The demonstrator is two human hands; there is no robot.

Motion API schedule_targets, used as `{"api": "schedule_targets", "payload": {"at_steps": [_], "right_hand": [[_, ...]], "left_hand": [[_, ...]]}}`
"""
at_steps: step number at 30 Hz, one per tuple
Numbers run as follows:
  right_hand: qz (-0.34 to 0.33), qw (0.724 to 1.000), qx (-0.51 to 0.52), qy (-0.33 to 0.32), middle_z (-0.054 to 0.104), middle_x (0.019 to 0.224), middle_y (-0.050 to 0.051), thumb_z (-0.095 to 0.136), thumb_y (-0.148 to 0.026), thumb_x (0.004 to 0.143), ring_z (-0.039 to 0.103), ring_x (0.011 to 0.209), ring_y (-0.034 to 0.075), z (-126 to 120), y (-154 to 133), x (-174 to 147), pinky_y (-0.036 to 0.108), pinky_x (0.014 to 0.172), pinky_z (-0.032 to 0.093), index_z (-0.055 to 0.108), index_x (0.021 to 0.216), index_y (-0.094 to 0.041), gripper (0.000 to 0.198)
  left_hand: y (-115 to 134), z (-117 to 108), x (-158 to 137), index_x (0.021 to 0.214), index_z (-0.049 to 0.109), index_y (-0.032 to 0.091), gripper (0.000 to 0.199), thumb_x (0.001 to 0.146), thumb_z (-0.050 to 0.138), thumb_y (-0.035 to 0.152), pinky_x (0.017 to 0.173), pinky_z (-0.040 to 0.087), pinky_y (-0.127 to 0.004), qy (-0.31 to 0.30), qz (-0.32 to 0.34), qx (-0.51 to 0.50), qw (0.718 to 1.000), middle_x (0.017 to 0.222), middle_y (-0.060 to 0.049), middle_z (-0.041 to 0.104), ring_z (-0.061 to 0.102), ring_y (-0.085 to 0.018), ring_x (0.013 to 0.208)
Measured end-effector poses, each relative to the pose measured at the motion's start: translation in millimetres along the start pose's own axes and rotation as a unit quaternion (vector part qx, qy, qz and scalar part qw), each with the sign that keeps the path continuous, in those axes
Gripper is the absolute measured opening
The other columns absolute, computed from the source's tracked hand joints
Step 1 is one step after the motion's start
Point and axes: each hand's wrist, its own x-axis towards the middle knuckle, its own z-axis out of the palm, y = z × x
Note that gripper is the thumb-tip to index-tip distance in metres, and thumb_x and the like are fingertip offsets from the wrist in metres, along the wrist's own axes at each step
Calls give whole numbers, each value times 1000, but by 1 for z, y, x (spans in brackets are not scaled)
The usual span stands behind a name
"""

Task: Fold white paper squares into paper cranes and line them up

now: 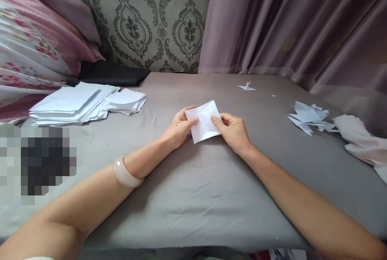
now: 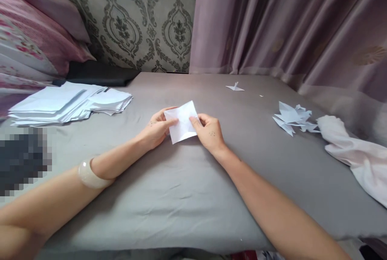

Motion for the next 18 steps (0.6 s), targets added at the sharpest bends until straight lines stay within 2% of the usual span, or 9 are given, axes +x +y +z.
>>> {"api": "schedule_targets", "payload": {"at_steps": [2,4,6,9,11,13,15,18], "right_hand": [[31,998,49,-13,72,79,5,67,-42,74,67,72,18,-3,4,4,31,67,52,67,91,-17,30],[57,997,56,-24,73,79,4,68,-39,73,67,70,17,-5,7,8,31,67,53,65,97,-17,32],[64,998,9,-23,73,78,4,66,-38,74,65,65,17,-8,9,11,30,62,52,62,98,-17,32],[22,992,-126,-2,72,73,3,64,-35,75,64,65,17,-11,10,15,31,64,50,61,95,-18,26],[-10,980,-201,7,72,73,2,62,-30,77,64,68,17,-13,10,18,33,71,50,61,94,-18,21],[-26,972,-235,-5,72,78,2,60,-24,78,64,71,16,-14,11,19,34,76,48,61,98,-18,21],[-38,967,-249,-30,72,87,3,57,-19,78,64,76,16,-15,13,19,34,77,48,59,104,-19,26],[-72,954,-288,-39,65,109,7,57,-14,76,61,85,17,-15,18,18,34,78,49,55,113,-19,37]], "left_hand": [[-1,-5,5,107,57,14,47,63,73,14,76,50,-33,6,5,12,1000,94,-6,67,64,-19,85],[-1,-9,9,102,58,13,41,64,73,14,71,51,-31,16,2,35,999,87,-5,67,64,-17,78],[0,-12,10,100,57,12,40,64,74,14,69,51,-30,26,0,65,998,84,-6,67,64,-16,74],[2,-15,9,104,53,11,44,66,75,16,63,50,-27,31,9,144,989,81,-6,67,64,-15,69],[3,-17,9,109,51,11,48,68,73,19,59,47,-26,31,19,215,976,77,-4,66,61,-14,64],[2,-20,11,112,49,12,48,70,70,19,60,46,-25,29,36,275,960,76,-2,65,60,-14,64],[0,-23,14,114,48,13,47,71,67,18,64,47,-27,20,67,322,944,80,-3,64,60,-15,71],[-2,-27,17,119,47,13,51,72,65,19,70,48,-31,19,111,412,904,84,-3,60,58,-16,76]]}}
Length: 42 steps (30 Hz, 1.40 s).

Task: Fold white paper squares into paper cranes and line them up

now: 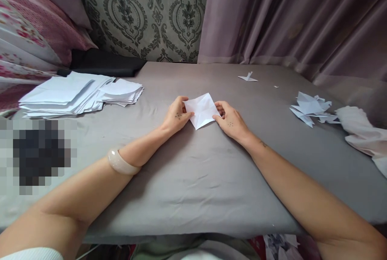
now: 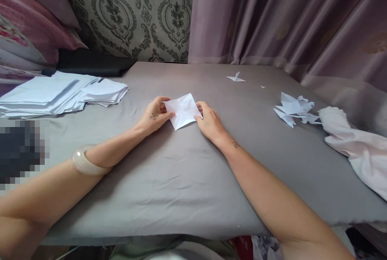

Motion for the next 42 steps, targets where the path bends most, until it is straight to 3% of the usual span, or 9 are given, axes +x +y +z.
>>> {"api": "schedule_targets", "payload": {"at_steps": [3,5,9,12,16,23,32,37,42], "right_hand": [[-50,997,-55,22,53,122,11,58,-12,76,57,95,20,1,3,-3,36,80,49,54,118,-20,43],[-96,991,-91,3,54,117,10,54,-12,80,53,100,22,0,3,-5,38,85,47,60,110,-21,33],[-129,980,-133,-69,62,103,8,43,-12,88,53,98,23,-5,1,-9,38,90,44,67,99,-19,28],[-128,976,-146,-95,62,105,9,43,-11,87,54,100,22,-11,-1,-9,36,91,43,68,103,-18,31],[-138,971,-144,-128,62,107,7,47,-13,84,57,98,21,-20,-2,-6,34,90,44,70,99,-21,28],[-153,973,-126,-120,64,104,7,52,-19,85,59,96,20,-29,4,-10,34,87,45,70,98,-19,22],[-133,989,-49,-40,66,94,4,55,-21,87,61,88,19,-19,15,-12,32,79,46,69,81,-22,15],[-67,997,-18,-40,64,93,4,56,-22,85,60,82,16,-19,12,-9,31,75,46,69,78,-21,15],[3,999,4,-33,62,95,3,59,-24,82,58,73,13,-16,11,-5,31,72,47,69,72,-21,13]], "left_hand": [[-3,-2,1,124,45,11,55,73,64,19,74,48,-34,7,18,97,995,93,-7,58,57,-18,81],[-2,-5,0,126,45,11,56,74,64,19,80,47,-38,18,46,166,985,110,-14,54,56,-22,92],[4,-9,-3,125,51,18,51,76,64,21,97,35,-49,26,195,305,932,140,-17,39,43,-32,121],[10,-7,-9,111,60,20,27,89,52,33,100,33,-44,-74,267,293,915,118,-9,62,53,-25,112],[16,-2,-14,109,62,18,45,85,54,55,98,35,-40,-143,279,283,907,113,-10,65,58,-25,107],[20,-2,-14,104,65,18,25,88,46,23,96,34,-39,-148,317,340,873,106,-8,69,61,-23,102],[17,7,-6,88,69,20,28,92,47,37,82,40,-34,-118,249,290,917,97,-8,67,59,-22,93],[19,12,-2,78,69,18,24,88,54,33,69,41,-28,-90,172,232,953,87,-6,65,57,-18,80],[30,13,1,72,67,16,24,84,58,35,61,37,-26,-97,94,224,965,81,-5,63,54,-16,72]]}}
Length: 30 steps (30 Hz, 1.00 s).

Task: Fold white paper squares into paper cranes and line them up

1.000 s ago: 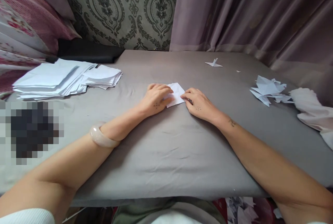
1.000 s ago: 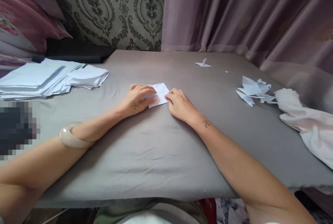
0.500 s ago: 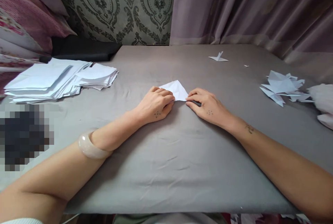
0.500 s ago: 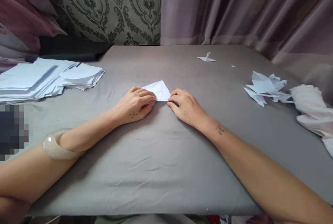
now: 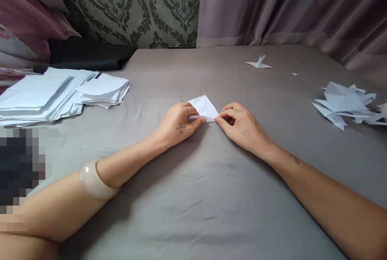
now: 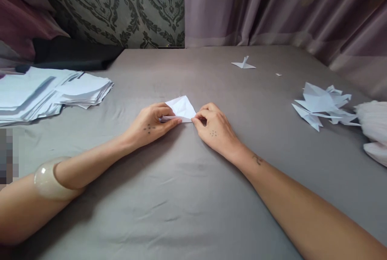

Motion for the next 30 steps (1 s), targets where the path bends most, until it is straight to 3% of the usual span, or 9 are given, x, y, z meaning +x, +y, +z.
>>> {"api": "schedule_targets", "payload": {"at_steps": [7,17,24,27,30], "right_hand": [[21,1000,0,14,61,96,4,61,-26,78,57,69,13,3,0,4,33,71,47,66,66,-20,14],[41,999,-11,17,60,96,4,64,-30,75,56,67,13,3,3,7,31,64,47,62,66,-21,13],[107,993,-2,-38,60,78,2,66,-29,71,53,60,13,-8,6,16,28,55,43,63,75,-21,9],[56,998,3,-30,60,71,0,60,-22,75,54,61,14,-5,2,11,28,58,44,63,79,-22,5],[-87,996,-33,-18,65,88,4,45,-7,80,59,83,18,2,-6,1,31,74,46,64,86,-21,24]], "left_hand": [[3,-5,11,73,66,16,22,79,59,35,55,32,-24,-39,-57,-14,998,75,-3,60,50,-14,65],[-1,-3,16,73,68,15,23,76,60,36,51,31,-24,-56,-63,-25,996,69,-3,58,48,-14,61],[-2,-4,16,74,68,14,24,75,60,37,48,27,-25,-59,-67,-21,996,64,-1,54,43,-12,56],[-1,-4,15,71,67,14,23,76,60,35,49,26,-25,-53,-48,-16,997,65,-1,54,43,-12,56],[-1,-4,14,69,65,14,23,76,60,35,51,28,-24,-46,-40,-18,998,69,-3,56,44,-12,59]]}}
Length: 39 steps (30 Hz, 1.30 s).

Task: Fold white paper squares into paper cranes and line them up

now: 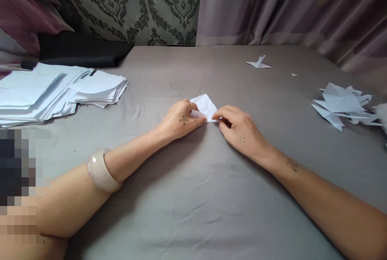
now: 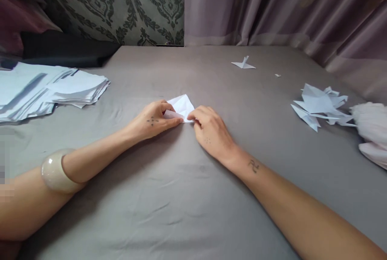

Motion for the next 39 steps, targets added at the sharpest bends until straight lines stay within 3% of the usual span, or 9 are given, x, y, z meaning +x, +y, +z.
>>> {"api": "schedule_targets", "payload": {"at_steps": [4,8,14,20,24,33,39], "right_hand": [[-77,995,-65,-26,64,99,6,40,-4,85,55,93,21,6,-6,-10,34,78,46,66,101,-23,36],[-94,988,-116,-38,62,100,8,41,-5,86,53,90,22,4,-7,-13,35,77,47,67,103,-21,35],[-97,984,-142,-50,61,100,8,41,-6,87,52,88,22,2,-10,-14,35,76,46,66,105,-20,34],[-91,983,-153,-56,60,99,8,39,-5,87,50,87,21,2,-11,-15,34,74,45,65,107,-20,36],[-94,982,-155,-55,59,99,8,39,-5,87,50,87,21,3,-11,-15,33,73,44,65,107,-20,37],[-96,982,-156,-51,60,101,8,40,-4,86,48,87,20,4,-7,-15,32,70,43,66,112,-18,39],[-96,983,-147,-50,60,103,8,42,-7,88,49,90,21,4,-6,-15,33,73,45,65,116,-20,39]], "left_hand": [[-2,-1,0,68,63,15,23,75,61,37,50,28,-24,-2,-13,-23,1000,70,-2,54,44,-12,59],[-9,-1,-1,64,59,16,27,78,57,39,48,25,-25,-21,-38,-82,996,67,-1,48,39,-10,54],[-13,-7,-3,55,44,17,40,87,46,42,48,23,-26,-42,-22,-140,989,63,0,42,34,-9,51],[-17,-18,-1,67,61,16,23,76,64,37,53,34,-25,-102,35,-138,985,74,-3,53,49,-12,61],[-20,-19,0,80,66,16,15,80,55,27,57,38,-26,-117,69,-111,985,87,-4,56,51,-12,65],[-28,-12,2,98,65,19,19,88,50,26,87,41,-35,-69,182,-31,980,108,-7,58,53,-19,99],[-28,-8,2,117,59,28,29,89,55,37,100,28,-48,51,207,92,973,125,-8,52,40,-27,118]]}}
